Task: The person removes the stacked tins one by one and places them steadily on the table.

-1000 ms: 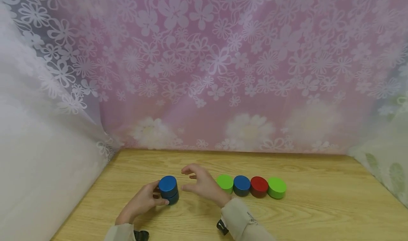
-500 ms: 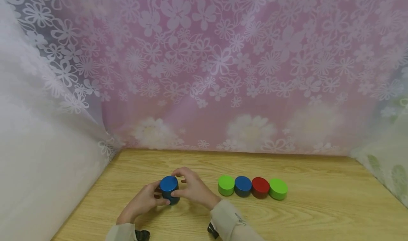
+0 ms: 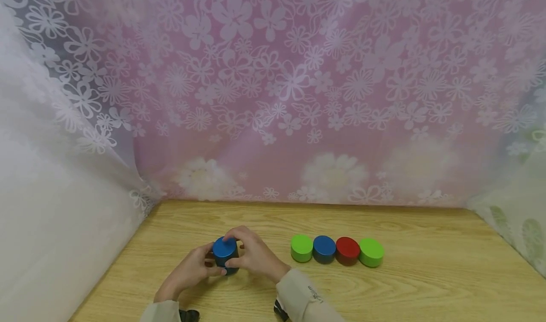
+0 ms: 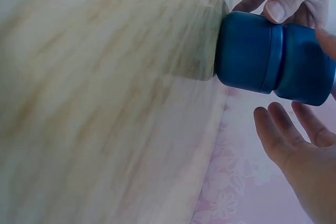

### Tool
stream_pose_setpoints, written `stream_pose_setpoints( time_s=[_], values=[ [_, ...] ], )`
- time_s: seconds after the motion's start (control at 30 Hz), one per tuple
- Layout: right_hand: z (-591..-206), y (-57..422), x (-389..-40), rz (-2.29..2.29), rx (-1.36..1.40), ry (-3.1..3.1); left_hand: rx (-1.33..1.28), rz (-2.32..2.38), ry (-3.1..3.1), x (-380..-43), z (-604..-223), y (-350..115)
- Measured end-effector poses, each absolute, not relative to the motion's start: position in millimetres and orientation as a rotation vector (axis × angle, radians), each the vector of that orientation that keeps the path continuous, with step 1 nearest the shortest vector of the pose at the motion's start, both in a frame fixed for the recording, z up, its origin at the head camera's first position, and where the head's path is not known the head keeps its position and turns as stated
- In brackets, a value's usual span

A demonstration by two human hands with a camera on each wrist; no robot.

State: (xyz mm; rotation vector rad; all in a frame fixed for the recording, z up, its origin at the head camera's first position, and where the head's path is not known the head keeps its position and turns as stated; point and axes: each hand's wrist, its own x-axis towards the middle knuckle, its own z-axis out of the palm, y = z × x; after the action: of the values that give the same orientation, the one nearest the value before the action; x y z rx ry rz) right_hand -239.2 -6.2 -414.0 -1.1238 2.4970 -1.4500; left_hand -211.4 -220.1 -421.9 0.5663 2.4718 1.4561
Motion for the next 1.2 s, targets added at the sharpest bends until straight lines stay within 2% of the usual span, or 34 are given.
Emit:
stream_pose_setpoints(
  time_s=[0.57,1.2],
  values=[
    [-413.0,-7.6,-239.3,-1.503,-1.121,2.458,0.598,1.466,2.462,-213.8,-425.3,-219.6],
    [-402.0,21.4,-242.2,-1.566,-1.117,2.462,0.537,1.430,2.482,-215.2,-423.6,-217.7]
  ],
)
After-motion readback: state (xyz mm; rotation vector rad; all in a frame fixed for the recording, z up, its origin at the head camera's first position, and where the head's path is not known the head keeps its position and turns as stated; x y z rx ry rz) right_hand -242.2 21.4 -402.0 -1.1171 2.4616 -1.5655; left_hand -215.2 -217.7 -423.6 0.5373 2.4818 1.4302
